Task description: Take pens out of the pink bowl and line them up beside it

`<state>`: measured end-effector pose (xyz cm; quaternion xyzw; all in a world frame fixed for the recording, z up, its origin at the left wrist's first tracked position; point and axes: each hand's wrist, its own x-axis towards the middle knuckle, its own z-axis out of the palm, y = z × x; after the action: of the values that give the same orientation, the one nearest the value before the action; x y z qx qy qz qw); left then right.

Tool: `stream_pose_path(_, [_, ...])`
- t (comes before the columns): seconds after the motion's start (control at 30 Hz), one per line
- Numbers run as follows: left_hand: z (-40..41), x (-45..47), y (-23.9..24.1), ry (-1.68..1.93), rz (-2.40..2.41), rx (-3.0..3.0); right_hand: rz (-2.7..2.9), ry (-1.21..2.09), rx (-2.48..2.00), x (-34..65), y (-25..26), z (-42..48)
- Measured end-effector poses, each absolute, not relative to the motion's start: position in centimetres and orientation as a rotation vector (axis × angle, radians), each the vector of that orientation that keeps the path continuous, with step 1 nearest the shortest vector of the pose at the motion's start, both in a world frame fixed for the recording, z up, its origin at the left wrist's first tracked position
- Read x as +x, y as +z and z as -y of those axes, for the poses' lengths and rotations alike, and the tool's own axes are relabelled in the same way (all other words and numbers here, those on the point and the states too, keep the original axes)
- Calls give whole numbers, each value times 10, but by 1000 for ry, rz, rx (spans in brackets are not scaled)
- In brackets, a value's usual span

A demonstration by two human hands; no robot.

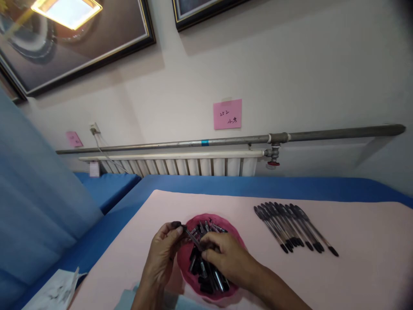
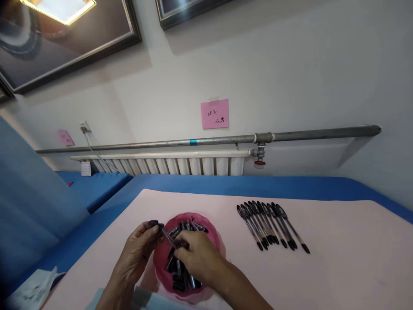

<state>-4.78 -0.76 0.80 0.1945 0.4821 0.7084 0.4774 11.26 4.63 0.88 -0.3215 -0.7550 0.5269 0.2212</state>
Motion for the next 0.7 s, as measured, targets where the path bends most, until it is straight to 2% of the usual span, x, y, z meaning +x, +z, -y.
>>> stream_pose_path(0.37, [6,-45,3,1662,-1187,526,2033,1464,-846,111,13,-42])
stream_pose_path(0.7, [7,-33,3,1605,-1092,522,1834,1631,-874,112,12,-40])
